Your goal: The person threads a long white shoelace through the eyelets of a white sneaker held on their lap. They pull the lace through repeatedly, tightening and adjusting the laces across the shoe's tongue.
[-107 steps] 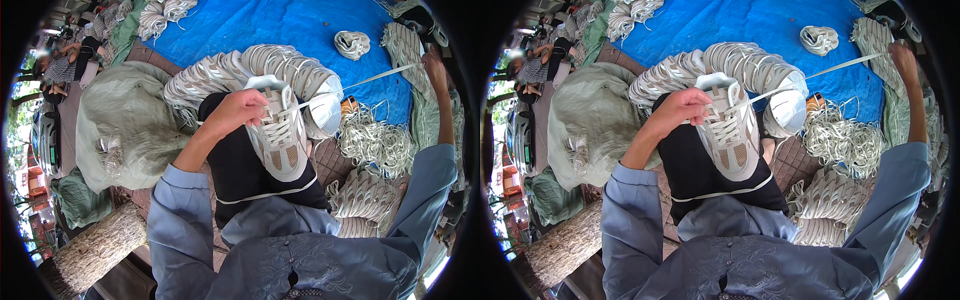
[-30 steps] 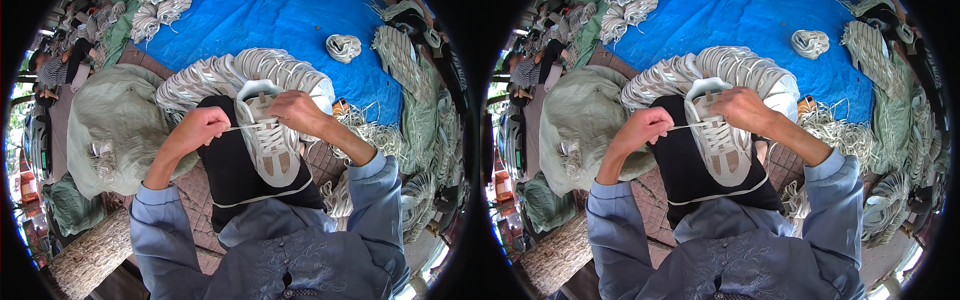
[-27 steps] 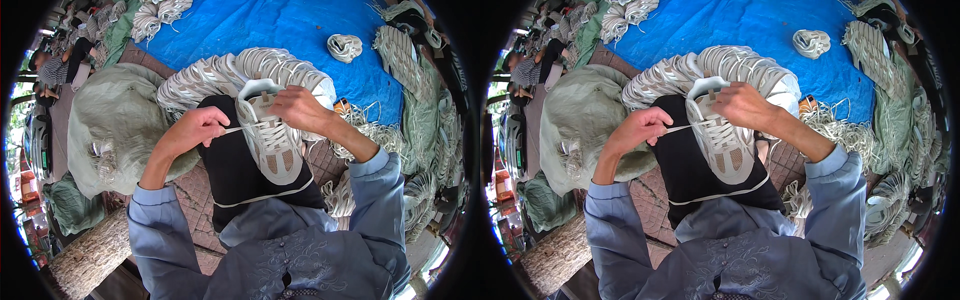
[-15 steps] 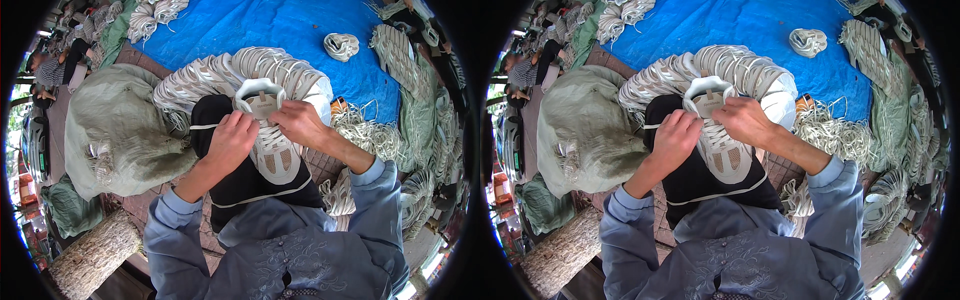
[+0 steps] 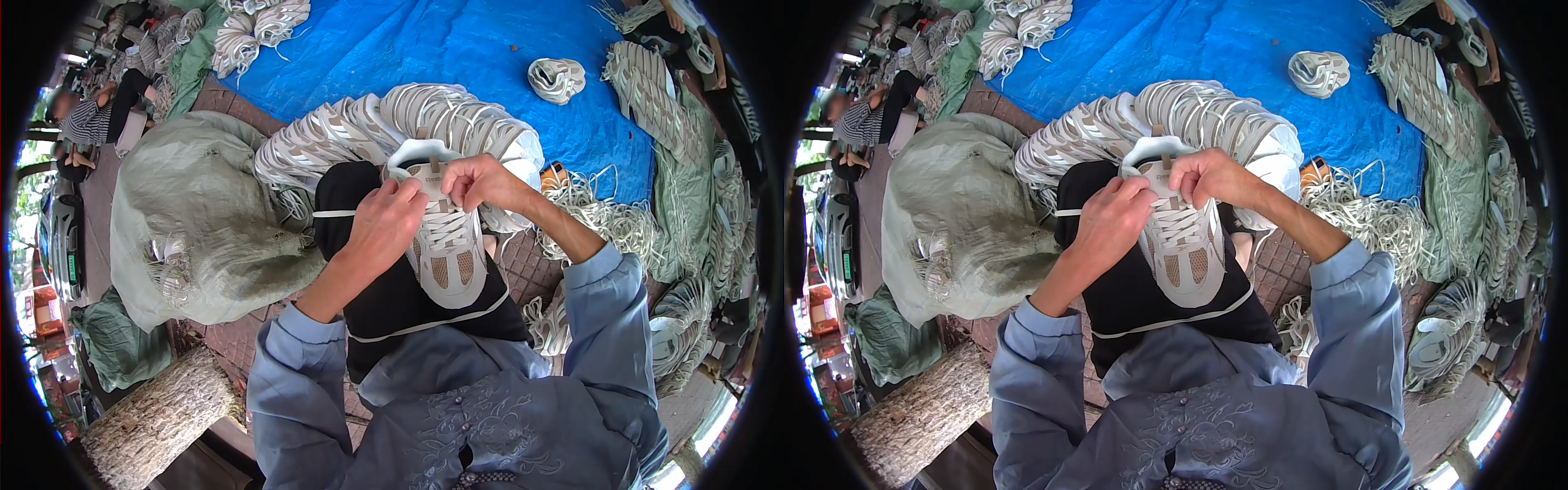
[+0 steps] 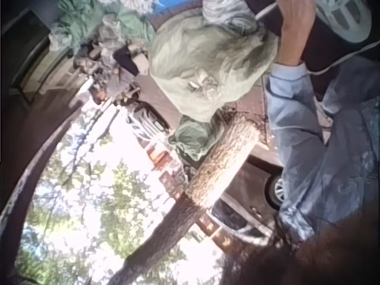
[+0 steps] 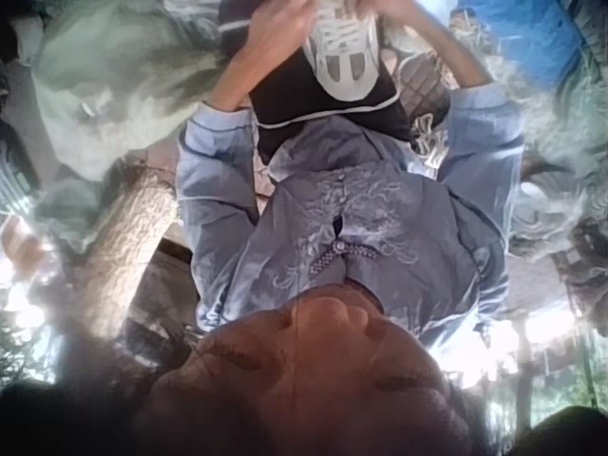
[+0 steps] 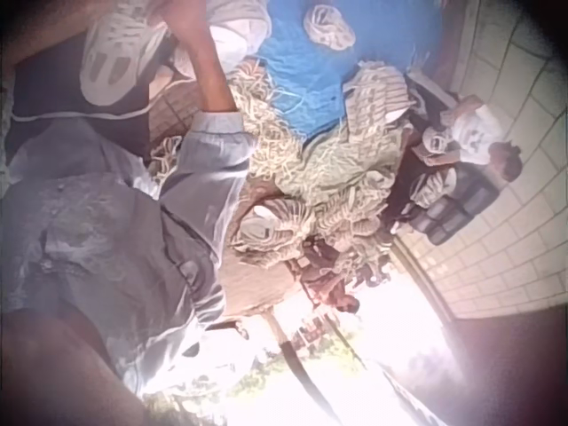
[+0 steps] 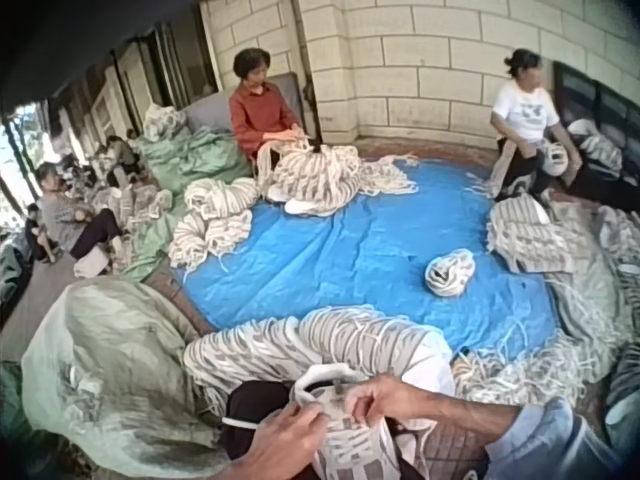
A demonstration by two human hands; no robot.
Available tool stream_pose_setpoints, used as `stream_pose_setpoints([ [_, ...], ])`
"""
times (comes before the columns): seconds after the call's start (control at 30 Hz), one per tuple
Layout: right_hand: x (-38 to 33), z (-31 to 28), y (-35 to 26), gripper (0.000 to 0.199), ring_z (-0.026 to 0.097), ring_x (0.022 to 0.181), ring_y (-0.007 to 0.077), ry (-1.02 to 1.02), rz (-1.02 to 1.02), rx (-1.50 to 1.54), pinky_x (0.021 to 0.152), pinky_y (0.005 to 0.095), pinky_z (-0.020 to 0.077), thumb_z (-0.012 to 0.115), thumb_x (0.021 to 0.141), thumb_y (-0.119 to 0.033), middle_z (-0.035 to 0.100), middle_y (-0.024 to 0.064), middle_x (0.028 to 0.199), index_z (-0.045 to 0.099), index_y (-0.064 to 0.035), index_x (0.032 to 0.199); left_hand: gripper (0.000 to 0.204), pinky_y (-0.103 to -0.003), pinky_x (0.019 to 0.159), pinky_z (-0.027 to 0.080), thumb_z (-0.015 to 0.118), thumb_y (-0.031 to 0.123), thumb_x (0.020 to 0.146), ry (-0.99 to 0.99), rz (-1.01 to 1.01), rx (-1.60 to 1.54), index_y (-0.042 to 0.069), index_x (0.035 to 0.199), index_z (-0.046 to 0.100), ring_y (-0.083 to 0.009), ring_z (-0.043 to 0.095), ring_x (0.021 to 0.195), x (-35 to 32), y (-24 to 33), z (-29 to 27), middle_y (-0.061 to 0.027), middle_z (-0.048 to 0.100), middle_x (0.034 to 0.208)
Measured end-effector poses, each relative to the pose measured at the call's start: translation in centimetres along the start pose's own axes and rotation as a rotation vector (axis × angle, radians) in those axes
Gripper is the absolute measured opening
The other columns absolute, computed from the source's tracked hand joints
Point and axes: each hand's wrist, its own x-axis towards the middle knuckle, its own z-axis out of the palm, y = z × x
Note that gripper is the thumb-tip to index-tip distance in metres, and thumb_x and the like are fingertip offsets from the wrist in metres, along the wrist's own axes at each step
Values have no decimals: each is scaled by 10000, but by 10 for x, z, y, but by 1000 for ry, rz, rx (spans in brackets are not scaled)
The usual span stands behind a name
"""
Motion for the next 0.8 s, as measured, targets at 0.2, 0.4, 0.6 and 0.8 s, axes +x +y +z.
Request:
stream_pose_setpoints([
  [0.2,-14,24,-9,278,616,618,167,274,-236,-829,556,293,485,634,596,4,616,32,666,539,-69,847,202,-320,611,473,644,21,627,-8,-43,-92,33,808,556,-222,540,724,0,5,-5,-49,521,834],
  [0.4,-5,30,-4,229,575,548,117,286,-122,-603,503,256,447,580,650,42,577,41,592,552,-60,853,252,-382,686,480,530,20,721,-15,129,-1167,21,973,537,-271,576,793,2,113,-78,-120,562,888],
  [0.6,-10,15,-7,231,459,499,34,154,101,-13,413,181,325,592,599,46,547,-11,592,569,-49,809,232,-403,761,399,509,192,818,-151,750,-2279,-15,922,514,-327,508,873,-12,186,-113,-151,542,914],
  [0.8,-3,4,-1,252,414,437,23,37,161,180,367,176,275,593,543,67,563,34,632,571,-22,778,183,-325,604,503,388,134,876,840,-341,-2322,15,958,501,-165,557,584,-90,3,-85,-81,549,655],
])
